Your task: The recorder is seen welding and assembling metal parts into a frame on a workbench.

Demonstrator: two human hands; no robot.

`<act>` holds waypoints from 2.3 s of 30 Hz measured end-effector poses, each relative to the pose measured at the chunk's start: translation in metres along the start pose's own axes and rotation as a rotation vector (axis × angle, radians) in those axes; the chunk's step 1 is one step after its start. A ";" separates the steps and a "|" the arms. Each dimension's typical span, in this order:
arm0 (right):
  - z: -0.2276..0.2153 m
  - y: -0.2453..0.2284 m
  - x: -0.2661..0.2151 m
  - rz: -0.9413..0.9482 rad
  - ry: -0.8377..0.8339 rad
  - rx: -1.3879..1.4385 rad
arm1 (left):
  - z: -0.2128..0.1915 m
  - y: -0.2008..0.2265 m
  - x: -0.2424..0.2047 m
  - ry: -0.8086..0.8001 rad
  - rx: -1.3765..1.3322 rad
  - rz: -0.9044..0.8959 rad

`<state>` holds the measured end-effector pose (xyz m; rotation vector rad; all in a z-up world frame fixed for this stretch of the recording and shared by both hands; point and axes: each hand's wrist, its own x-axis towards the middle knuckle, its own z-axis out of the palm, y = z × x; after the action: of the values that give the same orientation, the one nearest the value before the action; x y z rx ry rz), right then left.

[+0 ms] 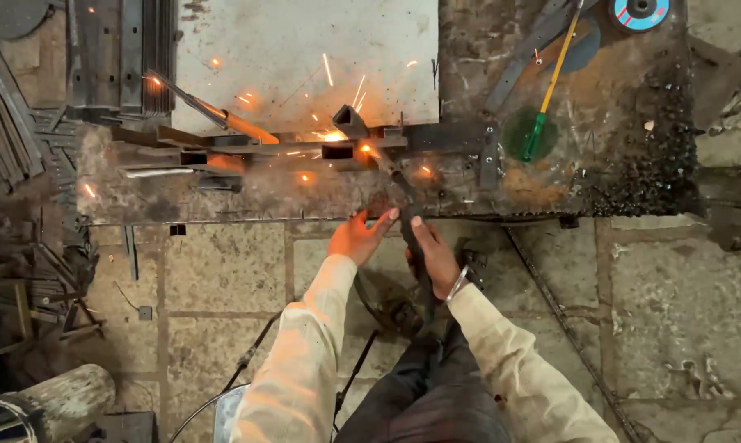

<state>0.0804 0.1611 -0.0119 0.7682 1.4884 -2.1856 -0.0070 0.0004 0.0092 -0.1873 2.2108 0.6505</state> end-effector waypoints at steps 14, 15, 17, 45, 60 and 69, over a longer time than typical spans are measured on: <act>0.002 0.011 -0.004 -0.027 0.036 0.065 | 0.009 -0.008 0.010 0.081 0.011 0.050; 0.002 0.008 -0.004 -0.027 0.036 0.065 | 0.009 -0.008 0.012 0.081 0.012 0.050; 0.003 0.003 -0.005 -0.051 -0.007 0.024 | 0.010 -0.009 0.017 0.075 0.054 0.050; -0.069 0.026 -0.057 -0.166 -0.127 0.122 | 0.049 -0.073 0.052 0.195 -0.108 0.354; -0.093 -0.047 -0.161 -0.557 -0.840 0.428 | 0.202 -0.266 0.097 0.387 -0.318 0.312; -0.040 -0.074 -0.154 -0.637 -1.094 0.333 | 0.109 -0.114 -0.048 0.295 -0.699 0.543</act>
<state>0.1654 0.2262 0.1271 -0.8808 0.8132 -2.5760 0.1362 -0.0459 -0.0585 -0.0275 2.2260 1.7872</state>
